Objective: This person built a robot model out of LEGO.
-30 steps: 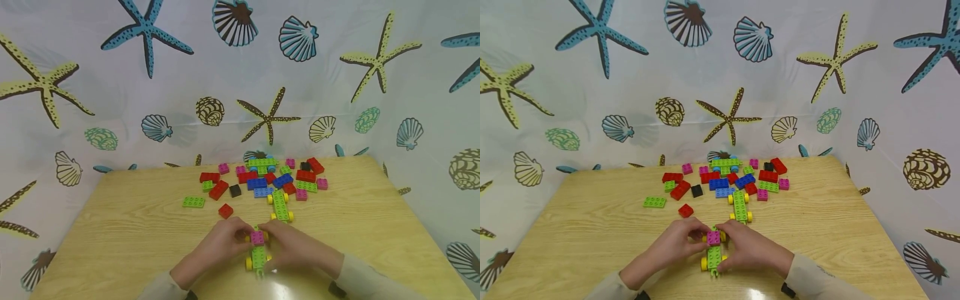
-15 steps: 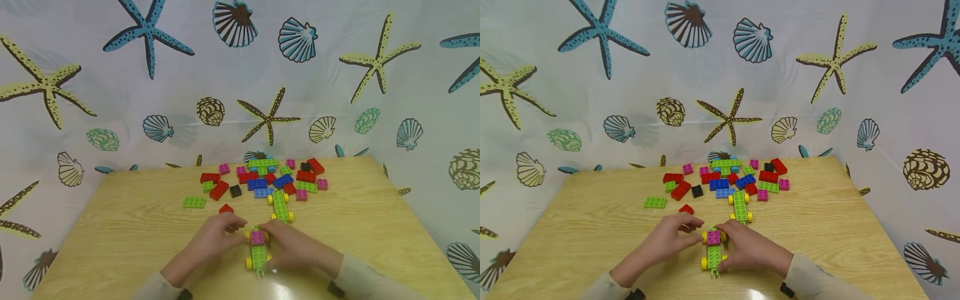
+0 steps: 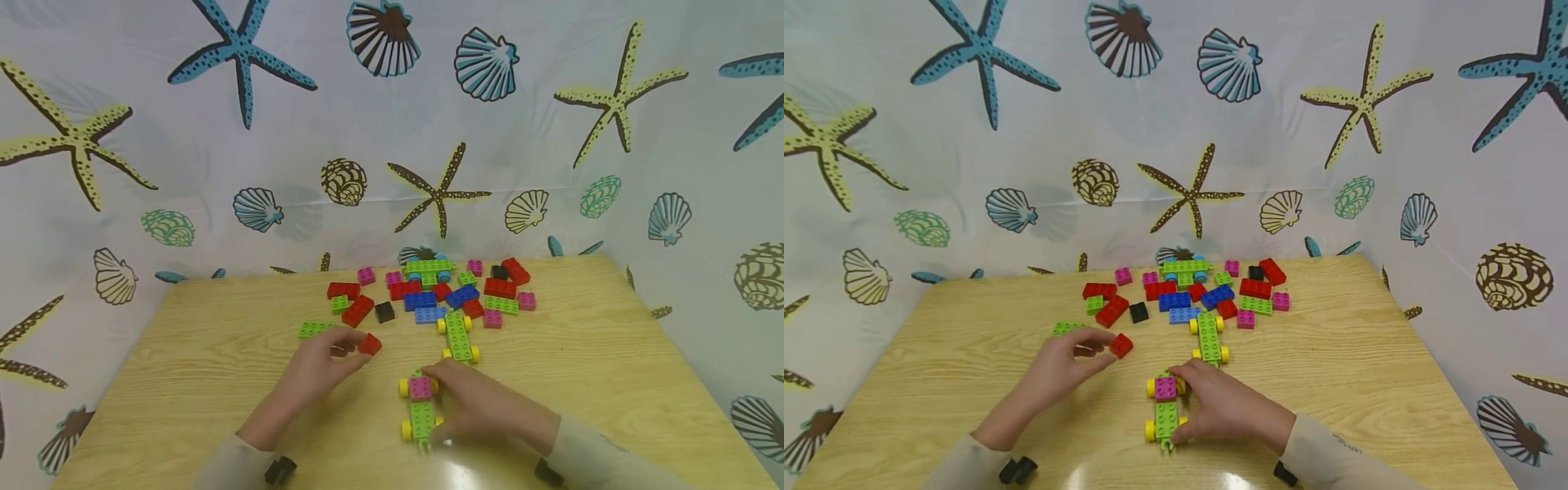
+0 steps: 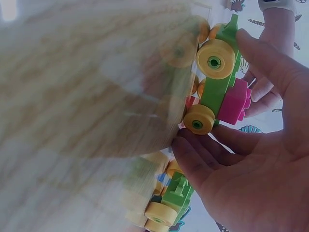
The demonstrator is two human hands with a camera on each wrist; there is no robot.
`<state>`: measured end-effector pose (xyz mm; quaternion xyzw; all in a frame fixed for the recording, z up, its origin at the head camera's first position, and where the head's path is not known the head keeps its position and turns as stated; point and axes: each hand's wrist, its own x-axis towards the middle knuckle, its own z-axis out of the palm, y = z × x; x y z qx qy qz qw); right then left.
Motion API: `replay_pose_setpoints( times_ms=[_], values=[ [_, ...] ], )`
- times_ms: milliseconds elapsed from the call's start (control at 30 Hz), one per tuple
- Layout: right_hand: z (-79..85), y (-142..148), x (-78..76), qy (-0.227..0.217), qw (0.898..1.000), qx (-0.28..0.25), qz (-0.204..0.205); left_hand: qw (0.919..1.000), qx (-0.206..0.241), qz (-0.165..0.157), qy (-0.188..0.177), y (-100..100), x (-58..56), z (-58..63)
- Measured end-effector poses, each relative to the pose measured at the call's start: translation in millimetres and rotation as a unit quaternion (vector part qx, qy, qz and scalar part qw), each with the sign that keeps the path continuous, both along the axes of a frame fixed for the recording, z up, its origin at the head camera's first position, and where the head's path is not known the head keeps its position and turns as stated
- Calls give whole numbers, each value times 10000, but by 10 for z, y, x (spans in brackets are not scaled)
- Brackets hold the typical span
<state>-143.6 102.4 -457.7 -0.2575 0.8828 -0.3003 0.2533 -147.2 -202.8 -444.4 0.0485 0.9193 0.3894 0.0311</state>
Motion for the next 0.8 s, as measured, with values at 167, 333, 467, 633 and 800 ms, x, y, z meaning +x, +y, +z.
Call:
replay_pose_setpoints(
  times_ms=[167,333,467,633,800],
  values=[
    [12,-4,7,-56,10000,-8,8,9996,-135,197,150,-262,-57,5],
    [19,-2,9,-59,10000,10,8,9985,-284,454,149,-452,-154,-48],
    [30,4,3,-3,10000,18,21,9961,-430,770,6,-534,-249,-101],
    [33,9,-2,9,10000,-7,38,9923,-684,1025,-159,-585,-358,-123],
    [32,7,-4,13,10000,-6,43,9865,-1059,1201,-329,-598,-422,-145]
  ],
)
